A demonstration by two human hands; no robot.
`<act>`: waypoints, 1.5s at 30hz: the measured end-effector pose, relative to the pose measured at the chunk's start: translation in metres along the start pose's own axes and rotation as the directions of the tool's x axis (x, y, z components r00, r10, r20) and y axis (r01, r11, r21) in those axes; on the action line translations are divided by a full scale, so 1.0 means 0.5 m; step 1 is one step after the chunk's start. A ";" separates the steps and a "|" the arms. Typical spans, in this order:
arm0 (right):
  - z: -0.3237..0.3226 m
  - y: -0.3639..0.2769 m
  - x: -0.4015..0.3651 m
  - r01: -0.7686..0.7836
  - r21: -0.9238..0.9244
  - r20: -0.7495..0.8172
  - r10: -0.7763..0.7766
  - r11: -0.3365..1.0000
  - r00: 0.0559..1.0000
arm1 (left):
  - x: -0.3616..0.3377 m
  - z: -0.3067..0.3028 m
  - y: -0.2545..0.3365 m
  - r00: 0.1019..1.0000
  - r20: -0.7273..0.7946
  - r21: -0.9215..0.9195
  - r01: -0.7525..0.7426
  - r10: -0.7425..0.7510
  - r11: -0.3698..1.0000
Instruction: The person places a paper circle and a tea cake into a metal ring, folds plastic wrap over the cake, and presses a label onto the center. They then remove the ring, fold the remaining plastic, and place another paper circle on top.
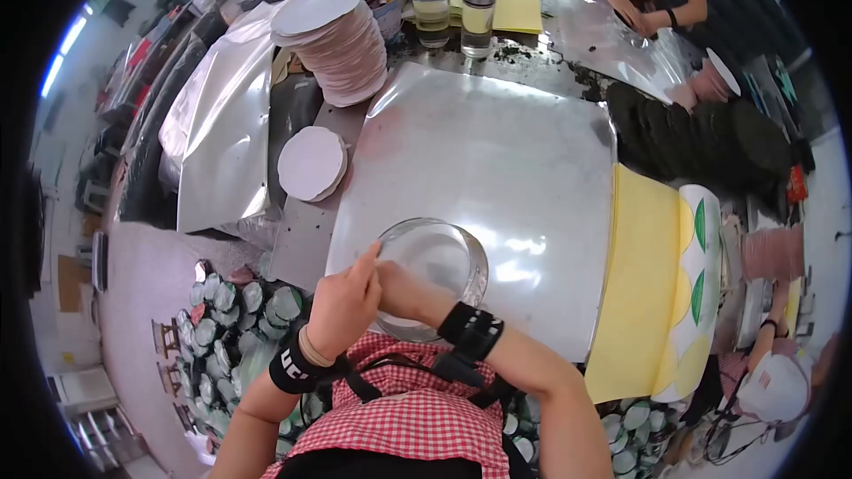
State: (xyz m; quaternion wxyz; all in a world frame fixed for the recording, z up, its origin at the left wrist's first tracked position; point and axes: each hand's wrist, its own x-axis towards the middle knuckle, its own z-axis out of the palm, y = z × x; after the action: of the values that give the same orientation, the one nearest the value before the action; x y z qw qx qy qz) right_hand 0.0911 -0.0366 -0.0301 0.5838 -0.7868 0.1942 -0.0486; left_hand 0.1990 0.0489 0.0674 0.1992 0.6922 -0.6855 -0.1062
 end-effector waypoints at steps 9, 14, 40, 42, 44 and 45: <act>-0.085 0.017 -0.283 -0.072 -0.562 -0.527 -0.289 0.824 0.799 | -0.007 0.002 -0.247 0.848 0.360 -0.368 -0.253 0.388 0.895; -0.029 0.040 -0.319 -0.084 -0.266 -0.574 -0.088 0.960 0.814 | 0.015 0.031 -0.271 0.766 0.474 -0.338 -0.298 0.435 0.893; -0.251 0.072 -0.581 -0.422 -0.353 -0.768 -0.001 0.835 0.640 | 0.144 0.051 -0.407 0.992 -0.060 0.457 -0.069 0.108 0.887; -0.492 0.110 -0.527 -0.580 -0.374 -0.907 -0.156 0.723 0.390 | 0.153 0.052 -0.409 0.988 -0.077 0.475 -0.083 0.136 0.876; -0.690 0.225 -0.507 -0.641 -0.448 -0.893 -0.285 0.624 0.347 | 0.150 0.051 -0.402 0.988 -0.112 0.402 -0.053 0.106 0.914; -0.768 0.300 -0.499 -0.736 -0.495 -0.867 -0.327 0.463 0.377 | 0.150 0.038 -0.390 0.989 -0.120 0.410 -0.030 0.086 0.912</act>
State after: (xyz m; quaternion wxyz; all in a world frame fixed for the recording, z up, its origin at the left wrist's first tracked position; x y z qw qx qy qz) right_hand -0.2922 -0.3280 -0.0129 -0.0977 -0.7570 0.5874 -0.2690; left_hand 0.3706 -0.0316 -0.0226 0.0999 0.7034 -0.6977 0.0920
